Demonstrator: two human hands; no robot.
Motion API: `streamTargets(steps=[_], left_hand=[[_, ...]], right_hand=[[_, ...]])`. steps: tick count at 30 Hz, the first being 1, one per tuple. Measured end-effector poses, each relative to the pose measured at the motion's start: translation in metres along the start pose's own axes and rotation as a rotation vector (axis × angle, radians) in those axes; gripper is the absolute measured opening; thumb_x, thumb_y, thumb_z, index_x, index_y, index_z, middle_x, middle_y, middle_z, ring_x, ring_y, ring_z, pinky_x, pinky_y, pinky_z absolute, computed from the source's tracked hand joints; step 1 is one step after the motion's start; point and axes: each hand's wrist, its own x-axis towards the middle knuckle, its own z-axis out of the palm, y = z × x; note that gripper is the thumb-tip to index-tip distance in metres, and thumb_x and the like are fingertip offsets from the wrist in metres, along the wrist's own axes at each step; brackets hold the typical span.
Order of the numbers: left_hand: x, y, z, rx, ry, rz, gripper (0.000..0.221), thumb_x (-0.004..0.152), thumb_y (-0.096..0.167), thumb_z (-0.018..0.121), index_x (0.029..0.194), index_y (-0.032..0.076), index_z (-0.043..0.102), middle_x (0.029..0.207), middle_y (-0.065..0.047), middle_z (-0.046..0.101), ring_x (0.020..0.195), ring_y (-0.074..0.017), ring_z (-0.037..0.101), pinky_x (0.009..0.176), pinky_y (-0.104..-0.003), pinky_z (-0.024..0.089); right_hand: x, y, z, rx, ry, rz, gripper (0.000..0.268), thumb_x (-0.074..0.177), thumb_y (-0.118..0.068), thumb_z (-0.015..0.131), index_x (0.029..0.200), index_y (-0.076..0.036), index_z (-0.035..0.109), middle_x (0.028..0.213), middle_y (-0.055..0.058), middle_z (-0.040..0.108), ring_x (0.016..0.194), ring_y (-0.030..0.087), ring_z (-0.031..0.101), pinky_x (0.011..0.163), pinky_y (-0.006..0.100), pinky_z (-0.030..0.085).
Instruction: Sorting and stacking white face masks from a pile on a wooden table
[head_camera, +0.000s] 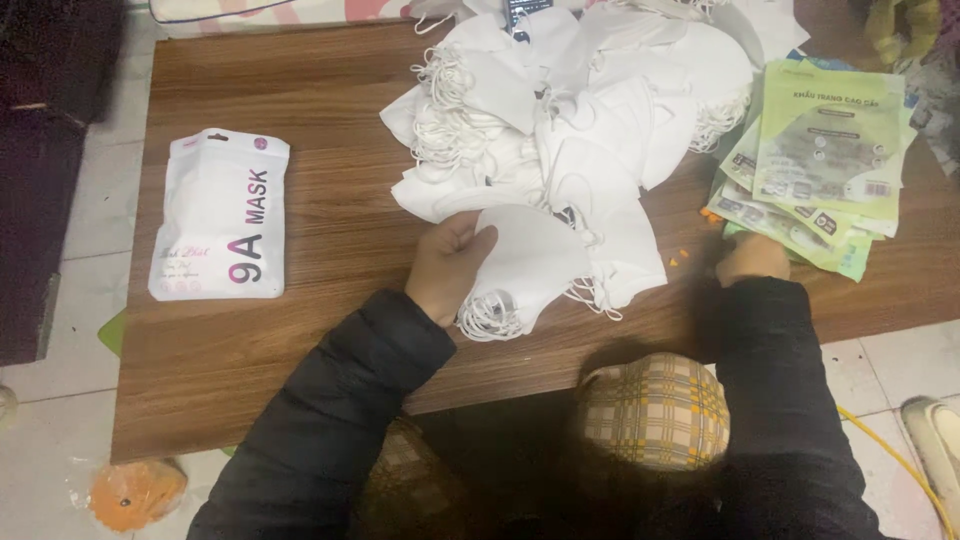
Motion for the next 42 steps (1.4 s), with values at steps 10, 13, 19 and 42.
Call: streamTargets(steps=[10, 13, 19, 42], left_hand=[[-0.003, 0.010, 0.002, 0.047, 0.062, -0.077, 0.028, 0.096, 0.011, 0.064, 0.122, 0.005, 0.072, 0.120, -0.011, 0.076, 0.105, -0.0180, 0.071, 0.093, -0.031, 0.059], [0.003, -0.004, -0.001, 0.050, 0.060, -0.064, 0.026, 0.096, 0.010, 0.064, 0.120, 0.006, 0.073, 0.117, -0.010, 0.077, 0.102, -0.0186, 0.072, 0.091, -0.032, 0.060], [0.002, -0.001, 0.000, 0.021, 0.067, -0.036, 0.028, 0.096, 0.009, 0.064, 0.122, 0.002, 0.072, 0.117, -0.012, 0.076, 0.101, -0.0174, 0.071, 0.090, -0.031, 0.059], [0.005, -0.009, -0.001, 0.256, 0.117, -0.008, 0.030, 0.099, 0.015, 0.067, 0.126, 0.003, 0.069, 0.111, -0.021, 0.074, 0.102, -0.0267, 0.072, 0.086, -0.043, 0.063]], right_hand=[[-0.119, -0.094, -0.099, 0.930, -0.020, 0.054, 0.026, 0.094, -0.010, 0.071, 0.118, -0.020, 0.070, 0.098, 0.001, 0.070, 0.061, 0.008, 0.056, 0.044, 0.025, 0.047], [-0.172, -0.124, -0.125, 1.180, -0.106, -0.315, 0.018, 0.094, -0.002, 0.069, 0.110, -0.009, 0.070, 0.098, 0.009, 0.076, 0.081, 0.017, 0.072, 0.077, 0.032, 0.061], [-0.266, -0.158, -0.164, 1.002, -0.652, -1.983, 0.021, 0.107, -0.015, 0.055, 0.108, 0.003, 0.066, 0.106, 0.020, 0.073, 0.094, 0.036, 0.077, 0.082, 0.042, 0.068], [-0.189, -0.158, -0.067, 0.932, -0.056, -1.336, 0.051, 0.098, -0.025, 0.063, 0.140, 0.003, 0.055, 0.128, 0.031, 0.064, 0.124, 0.049, 0.059, 0.099, 0.055, 0.051]])
